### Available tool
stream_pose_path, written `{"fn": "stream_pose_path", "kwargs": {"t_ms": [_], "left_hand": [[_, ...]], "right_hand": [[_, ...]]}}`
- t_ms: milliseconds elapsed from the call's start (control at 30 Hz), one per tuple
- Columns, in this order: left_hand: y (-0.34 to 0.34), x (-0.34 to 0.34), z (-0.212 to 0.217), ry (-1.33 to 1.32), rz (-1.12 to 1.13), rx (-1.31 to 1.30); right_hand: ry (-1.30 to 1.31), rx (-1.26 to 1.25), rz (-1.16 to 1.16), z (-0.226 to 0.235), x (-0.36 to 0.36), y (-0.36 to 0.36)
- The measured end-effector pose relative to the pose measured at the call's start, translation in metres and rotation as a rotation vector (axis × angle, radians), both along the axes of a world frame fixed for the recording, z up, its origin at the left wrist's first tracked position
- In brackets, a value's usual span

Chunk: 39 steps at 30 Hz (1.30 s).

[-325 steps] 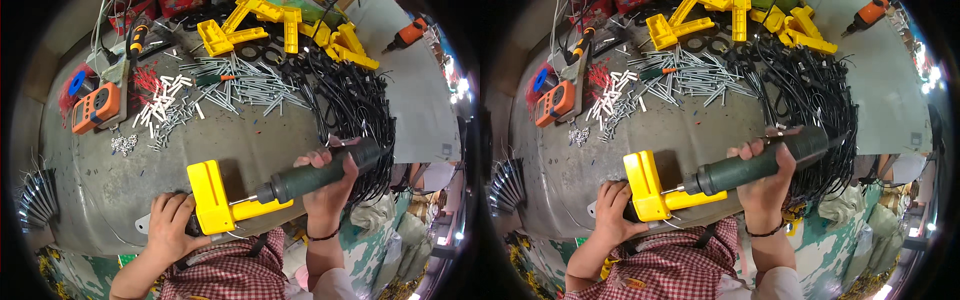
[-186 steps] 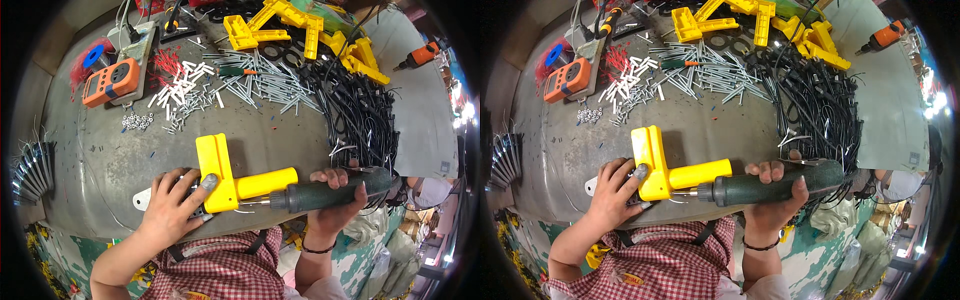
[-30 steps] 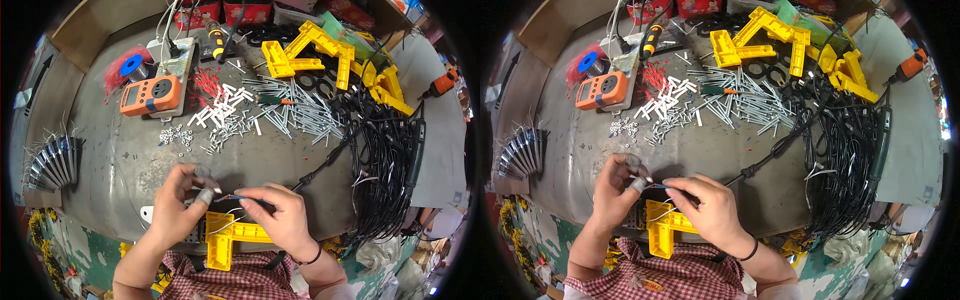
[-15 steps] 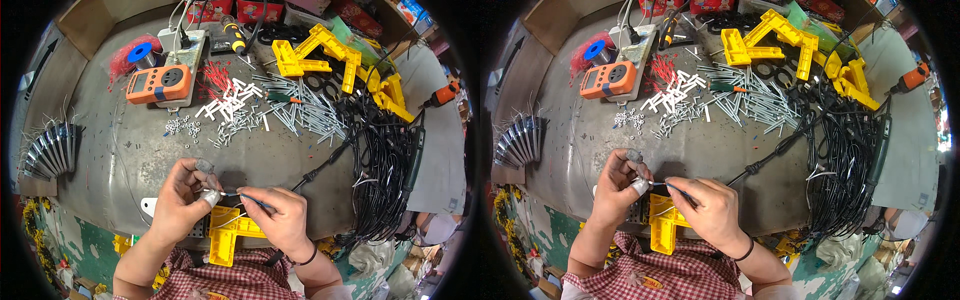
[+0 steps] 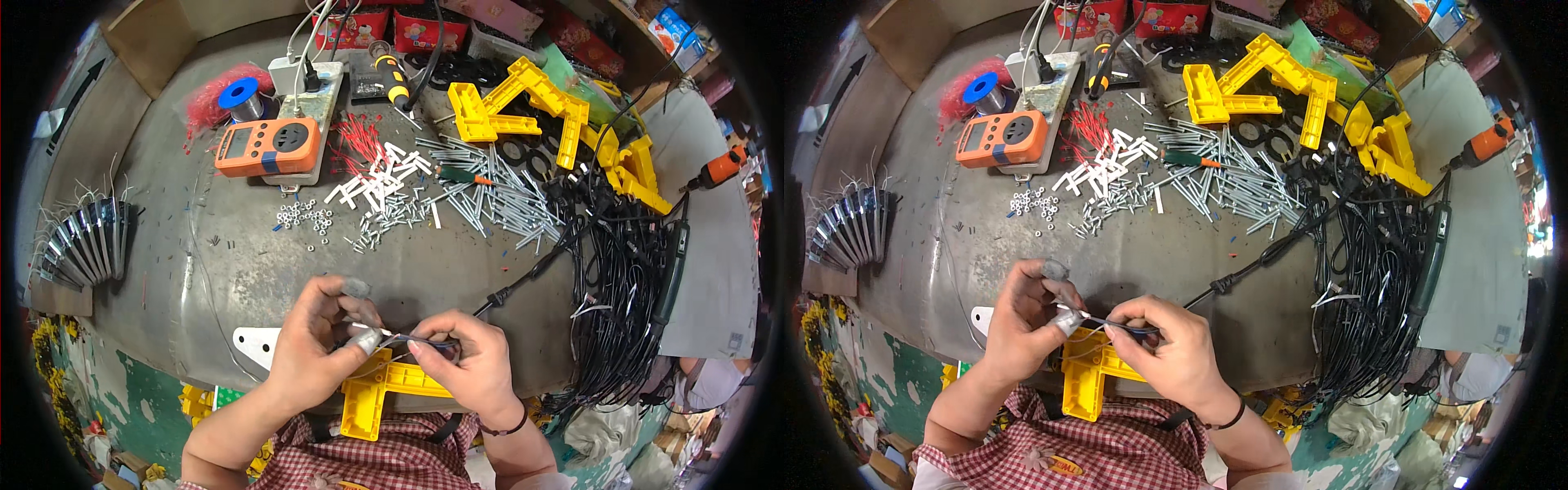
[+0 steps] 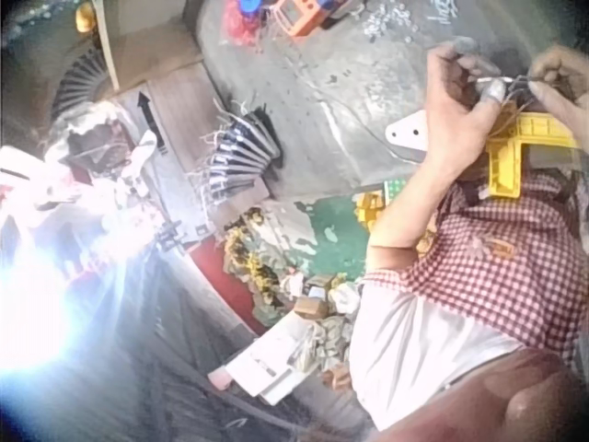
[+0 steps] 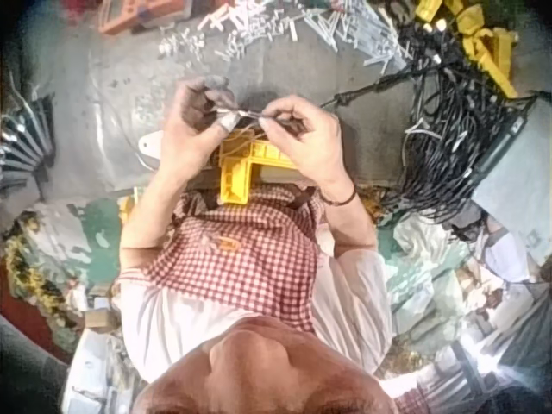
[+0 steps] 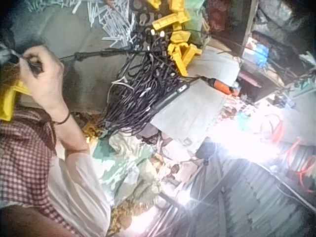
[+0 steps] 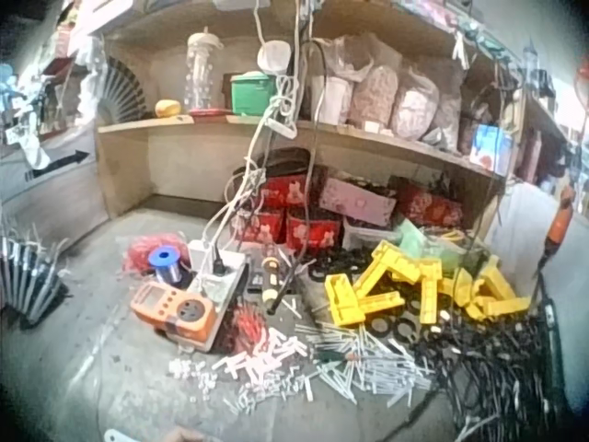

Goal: The person assembles an electrical tool by fastening a metal head to a plastic casing with an electric screwdriver, soldering wires inside the handle using a soldering iron, and securing the casing halves together with screws.

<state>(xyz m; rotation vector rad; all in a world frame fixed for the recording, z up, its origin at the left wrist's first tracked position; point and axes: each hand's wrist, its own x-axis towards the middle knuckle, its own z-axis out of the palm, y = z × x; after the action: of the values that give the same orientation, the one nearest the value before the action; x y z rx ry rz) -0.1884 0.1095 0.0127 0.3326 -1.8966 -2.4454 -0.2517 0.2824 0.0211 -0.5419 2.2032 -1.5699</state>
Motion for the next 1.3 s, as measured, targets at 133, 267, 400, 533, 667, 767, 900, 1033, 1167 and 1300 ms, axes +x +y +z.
{"fn": "stream_pose_path", "kwargs": {"t_ms": [133, 267, 400, 533, 667, 767, 900, 1033, 1167, 1300], "left_hand": [[0.008, -0.001, -0.001, 0.008, -0.062, -0.230], [0.003, -0.015, 0.010, 0.246, -0.281, -0.725], [0.001, -0.028, 0.015, 0.155, -0.216, -0.662], [0.017, -0.050, 0.011, 0.129, -0.416, -0.798], [0.005, -0.103, 0.009, 0.397, -0.404, -1.178], [-0.001, -0.148, -0.010, 0.671, -0.320, -1.694], [0.000, -0.162, -0.021, 0.736, -0.422, -1.726], [-0.001, -0.159, -0.020, 0.766, -0.517, -1.724], [0.002, -0.158, -0.014, 0.774, -0.546, -1.674], [-0.004, -0.135, -0.017, 0.602, -0.346, -1.405]], "right_hand": [[-0.100, -0.090, 0.095, 0.001, -0.004, 0.003], [0.111, 0.077, 0.269, 0.005, -0.013, 0.014], [0.495, 0.134, 0.234, 0.001, -0.028, 0.019], [0.047, 0.102, 0.284, -0.017, -0.032, 0.030], [-0.364, -0.218, 0.061, -0.027, -0.032, 0.045], [-0.413, -0.403, 0.034, -0.032, -0.028, 0.045], [-0.367, -0.350, 0.006, -0.031, -0.026, 0.037], [-0.377, -0.332, 0.006, -0.033, -0.025, 0.032], [-0.430, -0.252, 0.056, -0.023, -0.022, 0.026], [-0.400, -0.263, 0.039, -0.021, -0.017, 0.024]]}}
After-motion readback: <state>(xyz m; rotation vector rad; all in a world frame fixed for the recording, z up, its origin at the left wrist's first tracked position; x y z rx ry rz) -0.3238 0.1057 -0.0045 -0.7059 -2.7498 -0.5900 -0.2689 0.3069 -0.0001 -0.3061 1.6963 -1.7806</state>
